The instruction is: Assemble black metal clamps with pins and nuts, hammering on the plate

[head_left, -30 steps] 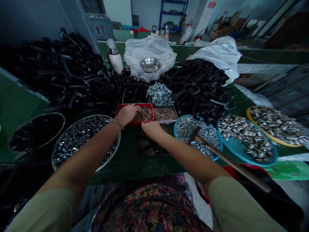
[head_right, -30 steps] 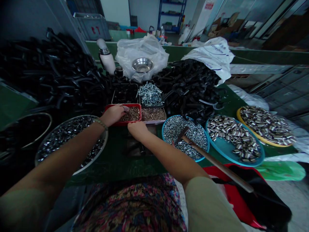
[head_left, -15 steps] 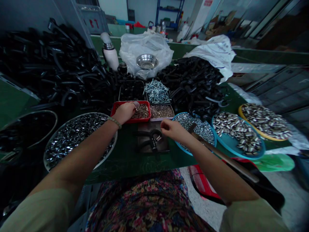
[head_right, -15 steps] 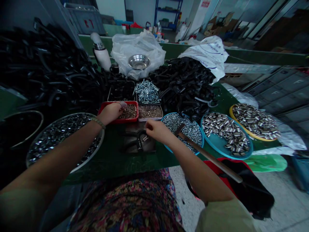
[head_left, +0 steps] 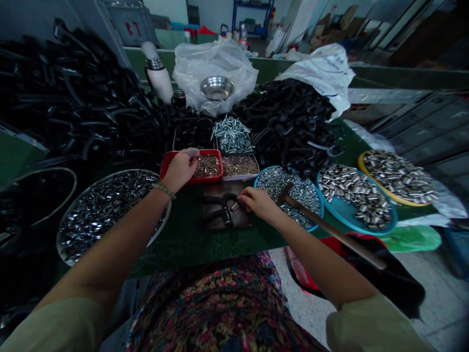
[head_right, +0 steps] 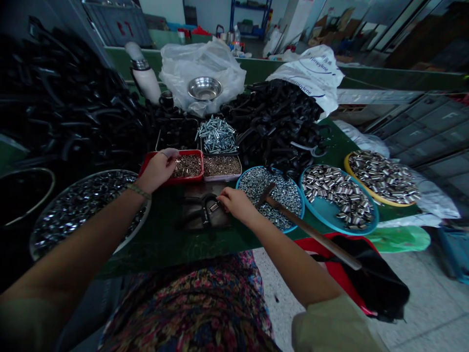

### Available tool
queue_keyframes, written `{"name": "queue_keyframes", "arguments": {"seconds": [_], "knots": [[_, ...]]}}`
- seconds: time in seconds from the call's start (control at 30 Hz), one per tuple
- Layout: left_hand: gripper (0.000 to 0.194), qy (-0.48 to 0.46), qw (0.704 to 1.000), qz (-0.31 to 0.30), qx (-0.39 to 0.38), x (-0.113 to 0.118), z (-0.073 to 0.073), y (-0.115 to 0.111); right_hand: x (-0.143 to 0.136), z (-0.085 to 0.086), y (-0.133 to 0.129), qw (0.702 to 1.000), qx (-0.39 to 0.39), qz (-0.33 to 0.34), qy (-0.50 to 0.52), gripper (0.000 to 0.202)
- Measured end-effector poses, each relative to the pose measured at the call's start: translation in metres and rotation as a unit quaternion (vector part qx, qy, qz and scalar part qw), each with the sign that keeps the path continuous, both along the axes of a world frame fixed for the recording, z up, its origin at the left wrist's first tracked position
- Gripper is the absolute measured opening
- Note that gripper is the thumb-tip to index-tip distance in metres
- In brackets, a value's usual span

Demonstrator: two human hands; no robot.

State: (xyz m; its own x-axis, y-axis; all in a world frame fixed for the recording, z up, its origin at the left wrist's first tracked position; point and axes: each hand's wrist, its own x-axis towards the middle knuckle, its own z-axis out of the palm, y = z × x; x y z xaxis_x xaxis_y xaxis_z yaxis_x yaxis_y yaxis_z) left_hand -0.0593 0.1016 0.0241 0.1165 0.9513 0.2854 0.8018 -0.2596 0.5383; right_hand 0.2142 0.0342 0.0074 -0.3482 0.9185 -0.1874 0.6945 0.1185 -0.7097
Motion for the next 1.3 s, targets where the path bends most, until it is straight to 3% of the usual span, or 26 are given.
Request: {"name": "queue_keyframes", "arguments": {"seconds": [0.1,0.2,0.3,0.47,0.6,0.73,0.87,0.97,1.13,1.23,1.3], "knots": [[0.03,0.002,1.0,0.016,0.009,-0.001,-0.002,-0.004,-0.005,0.006,-0.004,0.992,0.064,0.035,-0.106,0.016],[0.027,-0.017,0.999,0.043,-0.001,-0.004,0.001,-0.005,-0.009,0.01,-0.012,0.956,0.141,0.091,-0.239,0.019],[0.024,-0.08,0.995,0.055,-0.028,0.0,0.008,-0.013,-0.014,0.009,-0.021,0.924,0.18,0.13,-0.311,0.022],[0.024,-0.194,0.975,-0.062,-0.088,0.033,0.007,-0.063,-0.008,0.0,-0.026,0.916,0.236,0.155,-0.284,0.027],[0.028,-0.164,0.969,-0.111,-0.145,0.058,-0.007,-0.097,0.03,-0.001,-0.026,0.922,0.301,0.078,-0.229,0.04],[0.029,-0.071,0.98,-0.112,-0.15,0.063,-0.014,-0.098,0.09,0.004,-0.031,0.9,0.32,-0.02,-0.294,0.038],[0.028,-0.003,0.982,-0.132,-0.136,0.063,-0.01,-0.094,0.133,0.002,-0.04,0.889,0.264,-0.049,-0.371,0.036],[0.026,0.082,0.978,-0.158,-0.104,0.071,-0.001,-0.098,0.144,-0.002,-0.043,0.883,0.235,-0.042,-0.404,0.031],[0.025,0.239,0.946,-0.211,-0.056,0.081,0.005,-0.106,0.122,0.004,-0.048,0.908,0.213,-0.048,-0.358,0.029],[0.028,0.208,0.954,-0.213,-0.035,0.072,-0.009,-0.11,0.086,0.017,-0.057,0.952,0.192,-0.066,-0.23,0.032],[0.028,0.16,0.968,-0.191,-0.009,0.063,-0.02,-0.114,0.061,0.027,-0.062,0.973,0.169,-0.029,-0.157,0.031]]}}
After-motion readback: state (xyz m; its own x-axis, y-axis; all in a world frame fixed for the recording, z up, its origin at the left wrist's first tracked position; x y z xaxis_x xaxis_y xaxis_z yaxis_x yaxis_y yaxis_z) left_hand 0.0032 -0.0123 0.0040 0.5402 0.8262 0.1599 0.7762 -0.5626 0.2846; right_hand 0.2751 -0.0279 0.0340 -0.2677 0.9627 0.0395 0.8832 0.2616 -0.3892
